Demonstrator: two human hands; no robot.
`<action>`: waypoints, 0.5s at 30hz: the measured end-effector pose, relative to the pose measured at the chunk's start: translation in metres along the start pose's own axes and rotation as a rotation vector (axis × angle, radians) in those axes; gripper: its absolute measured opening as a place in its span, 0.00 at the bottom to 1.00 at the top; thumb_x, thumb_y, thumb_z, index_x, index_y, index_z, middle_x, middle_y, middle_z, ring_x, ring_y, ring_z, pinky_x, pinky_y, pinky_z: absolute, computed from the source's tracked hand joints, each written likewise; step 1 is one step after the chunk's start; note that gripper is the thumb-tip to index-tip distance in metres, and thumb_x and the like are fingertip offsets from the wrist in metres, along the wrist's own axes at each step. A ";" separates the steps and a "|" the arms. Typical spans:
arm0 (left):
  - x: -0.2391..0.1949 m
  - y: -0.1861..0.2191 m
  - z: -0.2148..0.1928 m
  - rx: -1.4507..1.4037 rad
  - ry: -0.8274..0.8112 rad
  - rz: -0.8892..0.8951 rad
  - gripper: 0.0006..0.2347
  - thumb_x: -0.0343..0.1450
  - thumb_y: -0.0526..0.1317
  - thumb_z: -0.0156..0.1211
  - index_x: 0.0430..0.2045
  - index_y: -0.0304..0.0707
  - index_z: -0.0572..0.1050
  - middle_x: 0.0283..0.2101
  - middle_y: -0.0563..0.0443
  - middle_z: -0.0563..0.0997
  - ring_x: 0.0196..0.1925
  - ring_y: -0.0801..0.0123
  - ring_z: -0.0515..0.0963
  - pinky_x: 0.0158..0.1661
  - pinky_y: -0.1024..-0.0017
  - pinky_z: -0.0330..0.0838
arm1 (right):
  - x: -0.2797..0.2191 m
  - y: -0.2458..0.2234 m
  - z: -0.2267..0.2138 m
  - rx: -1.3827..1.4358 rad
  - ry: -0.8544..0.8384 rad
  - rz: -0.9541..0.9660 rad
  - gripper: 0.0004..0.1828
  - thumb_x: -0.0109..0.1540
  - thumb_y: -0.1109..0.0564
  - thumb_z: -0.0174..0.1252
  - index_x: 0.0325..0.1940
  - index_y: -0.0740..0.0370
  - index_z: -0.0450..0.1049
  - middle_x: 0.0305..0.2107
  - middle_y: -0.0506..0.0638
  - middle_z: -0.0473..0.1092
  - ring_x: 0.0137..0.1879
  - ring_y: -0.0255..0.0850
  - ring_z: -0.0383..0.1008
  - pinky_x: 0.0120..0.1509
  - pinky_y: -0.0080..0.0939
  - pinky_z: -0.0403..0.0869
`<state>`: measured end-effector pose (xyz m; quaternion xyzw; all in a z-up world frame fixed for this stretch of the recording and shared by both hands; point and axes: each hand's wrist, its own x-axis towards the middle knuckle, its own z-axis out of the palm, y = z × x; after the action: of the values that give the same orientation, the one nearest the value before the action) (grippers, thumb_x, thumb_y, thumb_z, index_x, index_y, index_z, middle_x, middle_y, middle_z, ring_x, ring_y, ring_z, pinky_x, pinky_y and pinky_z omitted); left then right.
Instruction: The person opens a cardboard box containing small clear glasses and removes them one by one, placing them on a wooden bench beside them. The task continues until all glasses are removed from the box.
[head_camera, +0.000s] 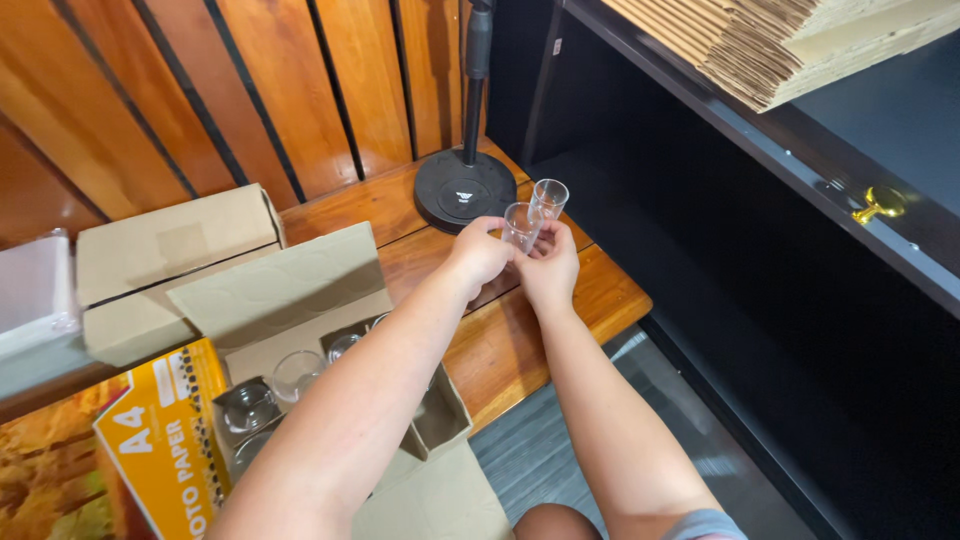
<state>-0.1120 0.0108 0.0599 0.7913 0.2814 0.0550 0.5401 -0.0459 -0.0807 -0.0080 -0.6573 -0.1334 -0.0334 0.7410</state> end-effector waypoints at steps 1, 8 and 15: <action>0.005 -0.001 0.000 -0.001 -0.004 0.000 0.28 0.59 0.38 0.66 0.58 0.50 0.77 0.58 0.48 0.80 0.66 0.60 0.76 0.63 0.66 0.72 | 0.004 0.001 0.001 -0.003 0.002 0.000 0.45 0.40 0.64 0.85 0.56 0.64 0.66 0.47 0.60 0.72 0.55 0.46 0.78 0.62 0.41 0.78; 0.038 -0.016 0.009 -0.025 0.009 -0.001 0.33 0.57 0.37 0.67 0.63 0.49 0.73 0.60 0.43 0.78 0.67 0.55 0.74 0.64 0.62 0.71 | 0.018 0.015 0.012 0.035 0.004 -0.037 0.40 0.44 0.71 0.80 0.55 0.68 0.67 0.41 0.56 0.65 0.55 0.47 0.78 0.64 0.40 0.77; 0.054 -0.023 0.012 -0.023 -0.042 0.006 0.35 0.59 0.37 0.66 0.67 0.45 0.69 0.65 0.38 0.74 0.70 0.51 0.71 0.67 0.60 0.67 | 0.007 -0.007 0.015 -0.115 0.031 -0.007 0.31 0.53 0.69 0.74 0.57 0.66 0.70 0.46 0.64 0.72 0.60 0.54 0.77 0.65 0.47 0.76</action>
<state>-0.0714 0.0340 0.0228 0.7868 0.2668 0.0433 0.5549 -0.0431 -0.0661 0.0020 -0.6976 -0.1223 -0.0538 0.7039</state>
